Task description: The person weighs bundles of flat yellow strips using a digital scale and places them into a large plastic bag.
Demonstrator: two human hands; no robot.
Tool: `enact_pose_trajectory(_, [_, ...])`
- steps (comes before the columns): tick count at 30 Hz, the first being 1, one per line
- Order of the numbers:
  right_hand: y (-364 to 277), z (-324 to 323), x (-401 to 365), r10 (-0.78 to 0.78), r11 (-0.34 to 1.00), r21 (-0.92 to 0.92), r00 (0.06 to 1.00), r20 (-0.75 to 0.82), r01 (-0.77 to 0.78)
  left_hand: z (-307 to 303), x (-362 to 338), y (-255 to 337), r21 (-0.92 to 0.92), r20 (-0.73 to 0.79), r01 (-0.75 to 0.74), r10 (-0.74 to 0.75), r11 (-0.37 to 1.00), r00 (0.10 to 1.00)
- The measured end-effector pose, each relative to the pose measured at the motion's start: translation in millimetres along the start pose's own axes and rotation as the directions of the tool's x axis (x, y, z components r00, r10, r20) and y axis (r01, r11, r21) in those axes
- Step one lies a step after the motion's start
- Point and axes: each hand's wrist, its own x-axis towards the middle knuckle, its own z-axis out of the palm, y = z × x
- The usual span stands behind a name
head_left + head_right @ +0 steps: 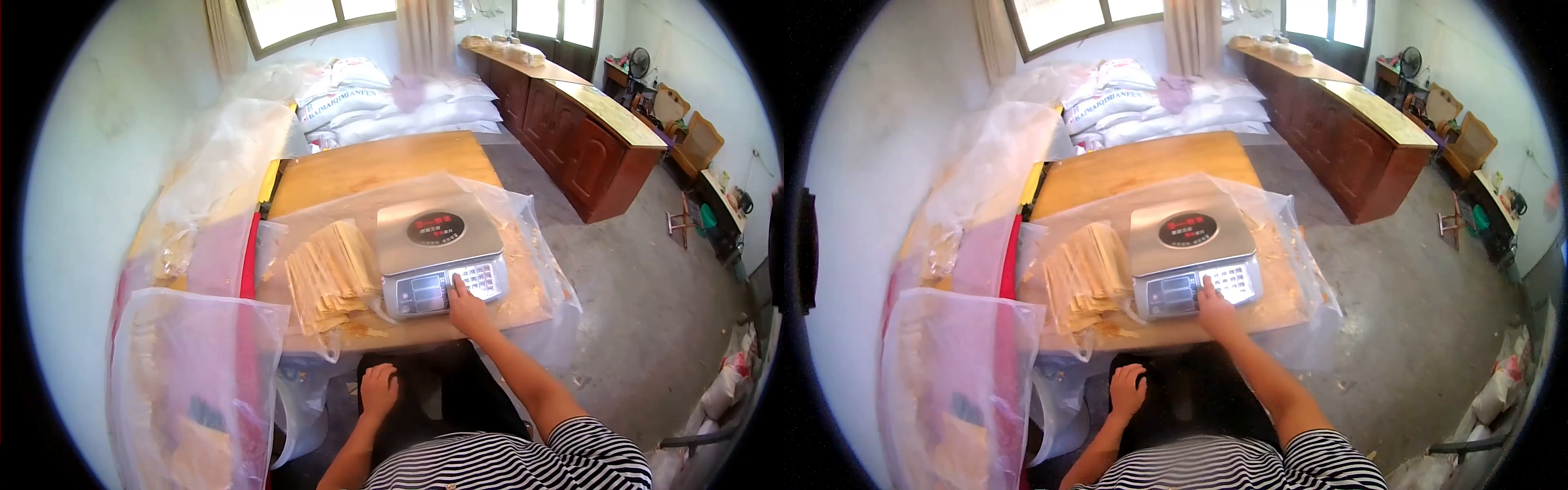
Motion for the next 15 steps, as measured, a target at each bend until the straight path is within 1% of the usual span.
enact_pose_trajectory(1, [-3.4, -3.3, 0.6, 0.048, 0.999, 0.005, 0.997, 0.056, -0.048, -1.2, -0.1, -0.4, -0.011, 0.000, 0.001, -0.001, 1.000, 1.000])
enact_pose_trajectory(2, [-5.8, -6.2, 2.3, 0.045, 0.999, 0.004, 0.997, 0.061, -0.045, -1.0, -0.9, -2.7, -0.012, 0.000, 0.007, -0.007, 1.000, 1.000])
enact_pose_trajectory(4, [-11.1, -12.2, 10.4, 0.151, 0.988, -0.019, 0.972, 0.177, -0.150, -1.2, -0.9, -10.4, -0.201, -0.074, 0.114, -0.131, 0.973, 0.989])
enact_pose_trajectory(5, [-14.4, -15.6, 17.1, 0.136, 0.991, -0.016, 0.974, 0.181, -0.136, -4.5, 2.9, -17.6, -0.198, -0.084, 0.123, -0.142, 0.972, 0.986])
enact_pose_trajectory(6, [-18.7, -18.3, 24.5, 0.106, 0.989, 0.079, 0.969, 0.221, -0.126, -10.8, 9.1, -28.6, -0.152, -0.225, 0.207, -0.238, 0.966, 0.945])
enact_pose_trajectory(7, [-26.5, -15.6, 30.5, 0.069, 0.977, 0.175, 0.962, 0.265, -0.118, -20.4, 14.9, -40.5, -0.114, -0.364, 0.300, -0.321, 0.947, 0.874])
enact_pose_trajectory(8, [-38.7, -7.5, 35.5, 0.045, 0.977, 0.188, 0.961, 0.274, -0.100, -27.6, 21.6, -63.1, -0.109, -0.448, 0.358, -0.367, 0.927, 0.815])
enact_pose_trajectory(9, [-52.0, 0.8, 40.2, -0.039, 0.954, 0.298, 0.987, 0.154, -0.009, -34.9, 30.2, -88.0, -0.110, -0.527, 0.411, -0.404, 0.905, 0.748])
enact_pose_trajectory(10, [-64.6, 7.9, 45.3, -0.107, 0.915, 0.393, 0.994, 0.025, 0.089, -46.3, 40.1, -104.8, -0.058, -0.558, 0.407, -0.368, 0.911, 0.744])
enact_pose_trajectory(11, [-81.0, 12.0, 55.3, -0.112, 0.870, 0.489, 0.992, 0.064, 0.067, -55.8, 50.7, -120.9, -0.008, -0.585, 0.401, -0.329, 0.916, 0.741])
enact_pose_trajectory(12, [-96.8, 20.5, 69.1, -0.123, 0.867, 0.492, 0.990, 0.064, 0.076, -62.3, 61.1, -141.0, -0.007, -0.593, 0.408, -0.332, 0.913, 0.734])
enact_pose_trajectory(14, [-125.6, 44.6, 101.8, -0.084, 0.791, 0.608, 0.996, 0.002, 0.066, -66.1, 80.2, -186.5, -0.118, -0.429, 0.386, -0.398, 0.915, 0.811])
enact_pose_trajectory(15, [-135.5, 57.9, 120.4, -0.089, 0.787, 0.613, 0.996, -0.003, 0.071, -56.0, 86.0, -213.4, -0.113, -0.435, 0.386, -0.395, 0.915, 0.809])
